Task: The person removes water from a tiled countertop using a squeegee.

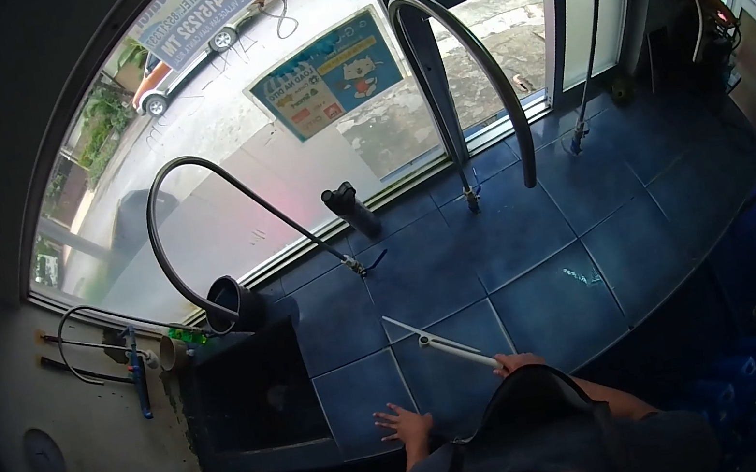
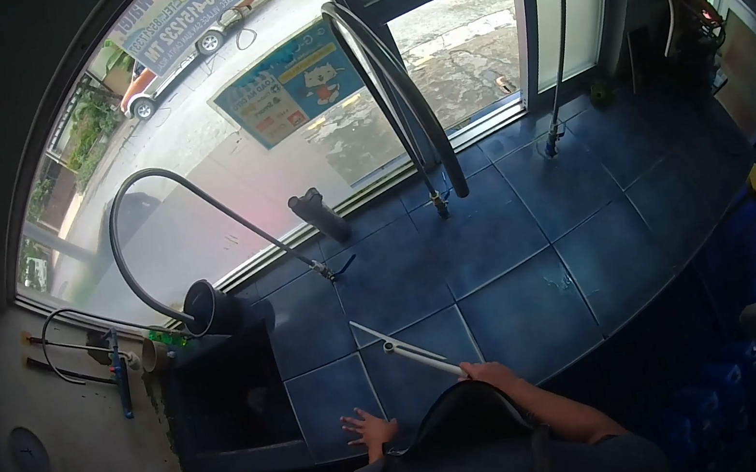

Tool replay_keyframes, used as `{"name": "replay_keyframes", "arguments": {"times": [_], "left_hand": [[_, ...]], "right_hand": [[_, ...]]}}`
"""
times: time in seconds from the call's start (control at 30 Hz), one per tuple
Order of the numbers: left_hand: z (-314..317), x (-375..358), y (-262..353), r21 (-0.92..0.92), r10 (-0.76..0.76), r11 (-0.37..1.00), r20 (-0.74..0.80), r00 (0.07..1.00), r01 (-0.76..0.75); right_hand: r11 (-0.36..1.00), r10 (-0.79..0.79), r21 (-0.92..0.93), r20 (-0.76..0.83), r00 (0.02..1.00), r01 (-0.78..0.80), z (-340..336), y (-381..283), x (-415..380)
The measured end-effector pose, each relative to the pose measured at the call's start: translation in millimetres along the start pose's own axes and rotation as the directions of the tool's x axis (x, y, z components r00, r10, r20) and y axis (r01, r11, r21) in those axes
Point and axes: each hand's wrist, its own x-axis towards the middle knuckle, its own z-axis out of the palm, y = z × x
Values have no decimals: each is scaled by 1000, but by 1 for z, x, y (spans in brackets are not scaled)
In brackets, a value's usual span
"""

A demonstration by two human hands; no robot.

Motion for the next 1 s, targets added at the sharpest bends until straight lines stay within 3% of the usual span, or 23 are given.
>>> {"name": "replay_keyframes", "arguments": {"times": [0.03, 0.07, 0.1, 0.17, 0.23, 0.27, 0.37, 0.47, 0.6, 0.7, 0.87, 0.9, 0.97, 1.0], "left_hand": [[-7, -17, 25, -52, 99, 994, 66, 993, -96], [-18, -31, 47, -107, 201, 976, 121, 972, -189], [-18, -33, 56, -109, 194, 977, 121, 973, -181], [-9, -26, 75, -63, 404, 915, 159, 901, -399], [2, -1, 86, 13, 363, 929, 169, 916, -370], [3, 8, 87, 91, 316, 938, 176, 932, -335], [-42, 5, 103, -11, 230, 972, 287, 930, -237], [-27, 34, 99, 0, 230, 969, 345, 910, -245], [-14, 24, 116, 121, 156, 968, 398, 904, -220], [-8, 16, 120, 134, 87, 981, 349, 933, -141], [-15, 13, 116, 100, 124, 980, 377, 918, -173], [-16, 13, 114, 93, 120, 982, 373, 920, -166], [-18, 16, 108, 71, 179, 973, 381, 907, -222], [-18, 18, 105, 65, 179, 974, 372, 911, -218]], "right_hand": [[1000, -4, -3, 15, 1000, 4, -7, 11, -4], [999, 37, 16, -145, 989, -35, -16, 24, -6], [997, 79, 40, -305, 949, -70, -25, 36, -8], [975, 220, 82, -454, 864, -205, -52, 67, -13], [925, 378, 267, -568, 732, -270, -90, 86, -21], [909, 417, 275, -615, 669, -314, -106, 100, -25], [834, 537, 347, -688, 488, -429, -143, 136, -31], [769, 607, 332, -648, 461, -546, -166, 160, -30], [775, 586, 225, -606, 538, -591, -149, 158, -15], [803, 548, 40, -440, 711, -594, -113, 136, -13], [891, 390, -153, -220, 894, -427, -60, 91, -28], [895, 381, -159, -217, 899, -418, -57, 83, -31], [962, 263, -68, -13, 965, -263, -60, 64, -39], [965, 252, -71, -16, 968, -253, -66, 61, -39]]}}
